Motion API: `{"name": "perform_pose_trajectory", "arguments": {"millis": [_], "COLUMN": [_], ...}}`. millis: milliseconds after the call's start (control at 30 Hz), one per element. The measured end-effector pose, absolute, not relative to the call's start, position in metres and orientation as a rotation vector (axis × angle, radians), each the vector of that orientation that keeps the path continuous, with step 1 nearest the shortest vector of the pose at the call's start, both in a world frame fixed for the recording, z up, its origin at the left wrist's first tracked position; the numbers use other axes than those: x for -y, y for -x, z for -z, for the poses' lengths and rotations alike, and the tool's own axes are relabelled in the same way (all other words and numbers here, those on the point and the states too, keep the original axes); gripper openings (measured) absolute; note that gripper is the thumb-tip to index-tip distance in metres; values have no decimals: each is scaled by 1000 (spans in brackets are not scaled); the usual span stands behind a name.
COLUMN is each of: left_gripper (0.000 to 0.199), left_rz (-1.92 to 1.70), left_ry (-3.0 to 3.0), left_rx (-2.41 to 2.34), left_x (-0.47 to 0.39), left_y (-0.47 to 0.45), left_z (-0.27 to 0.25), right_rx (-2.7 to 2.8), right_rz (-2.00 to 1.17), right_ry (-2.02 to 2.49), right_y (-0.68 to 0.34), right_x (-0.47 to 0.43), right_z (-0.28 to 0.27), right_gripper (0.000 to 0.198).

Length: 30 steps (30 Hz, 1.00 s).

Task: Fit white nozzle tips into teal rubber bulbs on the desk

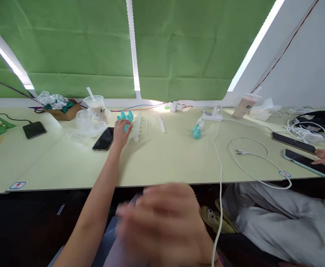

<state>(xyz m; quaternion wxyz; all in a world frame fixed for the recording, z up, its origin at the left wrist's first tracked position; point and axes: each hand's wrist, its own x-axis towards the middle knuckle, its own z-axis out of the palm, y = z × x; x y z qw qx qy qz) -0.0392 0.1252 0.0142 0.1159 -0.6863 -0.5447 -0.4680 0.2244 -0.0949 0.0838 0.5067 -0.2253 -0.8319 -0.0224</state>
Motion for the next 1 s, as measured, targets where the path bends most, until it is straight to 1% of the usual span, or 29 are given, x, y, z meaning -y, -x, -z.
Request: {"name": "perform_pose_trajectory", "arguments": {"millis": [33, 67, 100, 167, 267, 367, 533, 833, 1000], "left_gripper": [29, 28, 28, 28, 27, 26, 24, 25, 25], "left_rz": [1308, 1259, 1227, 1202, 1202, 1203, 1216, 1178, 1161], "left_ry": [2060, 2088, 2097, 2083, 2052, 2043, 2030, 2046, 2043], "left_rx": [1568, 1555, 1554, 1572, 1590, 1581, 1573, 1592, 1611], "left_x": [-123, -120, -119, -117, -118, -121, -124, -123, -124], "left_y": [38, 36, 36, 36, 38, 41, 44, 42, 43], "left_z": [-15, -16, -17, -17, -17, -16, -15, -16, -15], "right_rx": [1902, 1808, 1777, 1840, 1957, 2051, 2108, 2098, 2108], "right_rz": [85, 105, 79, -41, -161, -192, -184, -57, 7], "right_ry": [512, 469, 521, 802, 1181, 1398, 1531, 1576, 1492], "right_y": [-207, -190, -175, -154, -147, -151, -142, -131, -128], "right_x": [70, 41, 9, -54, -130, -175, -205, -208, -209], "right_z": [-78, -70, -62, -45, -21, -3, 15, 24, 25], "right_gripper": [21, 26, 34, 38, 36, 28, 26, 20, 21]}}
